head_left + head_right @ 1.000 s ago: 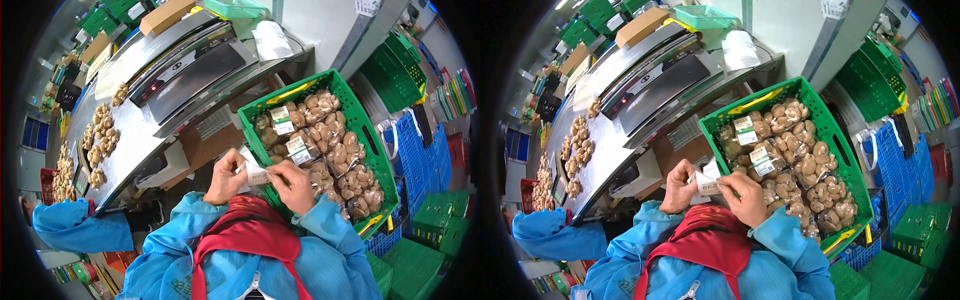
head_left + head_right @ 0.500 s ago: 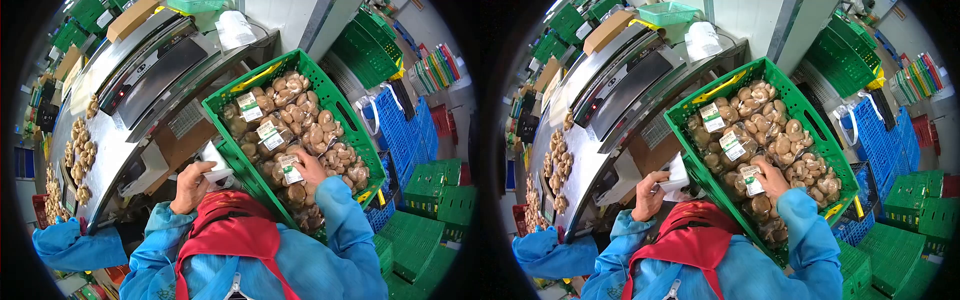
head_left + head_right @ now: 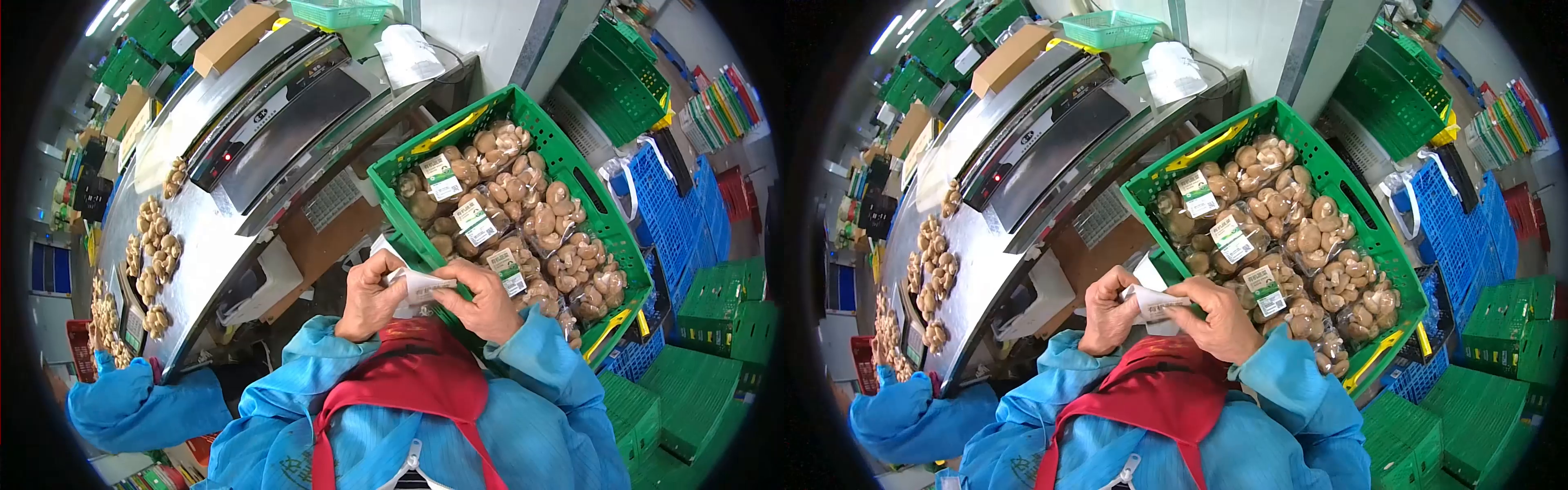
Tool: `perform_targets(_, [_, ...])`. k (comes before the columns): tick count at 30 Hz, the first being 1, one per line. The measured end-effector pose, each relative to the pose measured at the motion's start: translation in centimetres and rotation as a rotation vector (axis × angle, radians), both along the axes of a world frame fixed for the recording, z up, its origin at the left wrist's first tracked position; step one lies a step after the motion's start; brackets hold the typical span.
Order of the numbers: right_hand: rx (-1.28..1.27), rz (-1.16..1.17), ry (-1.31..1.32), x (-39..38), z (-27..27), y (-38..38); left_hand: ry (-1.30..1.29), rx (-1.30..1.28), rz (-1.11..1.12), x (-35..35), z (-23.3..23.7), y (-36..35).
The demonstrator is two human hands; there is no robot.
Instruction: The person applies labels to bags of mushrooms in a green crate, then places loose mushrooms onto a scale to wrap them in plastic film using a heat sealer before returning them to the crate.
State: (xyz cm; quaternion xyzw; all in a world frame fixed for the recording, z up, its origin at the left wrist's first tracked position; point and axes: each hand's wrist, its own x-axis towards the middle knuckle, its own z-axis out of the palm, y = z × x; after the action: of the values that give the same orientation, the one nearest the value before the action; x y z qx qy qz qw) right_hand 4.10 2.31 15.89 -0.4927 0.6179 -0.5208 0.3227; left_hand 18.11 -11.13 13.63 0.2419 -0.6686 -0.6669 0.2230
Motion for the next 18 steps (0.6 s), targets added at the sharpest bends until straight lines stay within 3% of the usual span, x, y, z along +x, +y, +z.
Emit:
perform_targets(1, [0.013, -0.08, 0.013, 0.4, 0.1, 0.0, 0.004, 0.002, -0.007, 0.2, -0.6, -0.4])
perform_targets(3, [0.07, -0.183, 0.096, 1.2, 0.4, 0.5, -0.039, -0.405, -0.047, 0.6, -1.5, -0.9])
perform_targets(4, [0.084, -0.201, 0.1, 1.6, 0.2, 0.8, -0.032, -0.393, -0.065, 0.8, -1.7, -1.0])
perform_targets(6, [-0.132, -0.312, 0.238, 2.1, -0.1, 1.8, 0.079, -0.548, -0.149, 0.5, -1.9, -1.0])
perform_targets(8, [-0.182, -0.481, 0.133, 0.8, 1.2, 4.2, 0.093, -0.466, -0.18, 0.9, -2.2, -1.1])
perform_targets(9, [-0.001, -0.66, -0.047, -0.2, 1.8, 7.0, 0.097, -0.403, -0.171, 1.2, -2.9, -1.2])
perform_targets(10, [0.123, -0.911, 0.109, -1.8, 2.5, 8.8, 0.096, -0.336, -0.163, 1.6, -3.7, -1.2])
perform_targets(11, [0.291, -0.946, 0.021, -4.2, 2.1, 11.2, 0.138, -0.24, -0.137, 2.1, -4.6, -1.0])
perform_targets(12, [0.189, -0.834, -0.119, -5.9, 1.2, 12.7, 0.045, -0.045, -0.133, 2.5, -4.0, -0.8])
perform_targets(14, [0.494, -0.499, 0.18, -9.3, -4.8, 18.1, -0.146, 0.029, -0.108, 2.5, -2.3, -0.3])
perform_targets(15, [0.565, -0.409, 0.182, -9.5, -7.0, 19.3, 0.009, -0.479, -0.201, 2.4, -3.0, -1.1])
perform_targets(16, [0.631, -0.313, 0.18, -9.3, -7.2, 19.1, 0.09, -0.68, -0.346, 2.3, -2.7, -1.9])
perform_targets(18, [0.747, -0.165, 0.095, -9.7, -8.4, 18.4, 0.076, -0.785, -0.325, 1.9, -1.5, -1.1])
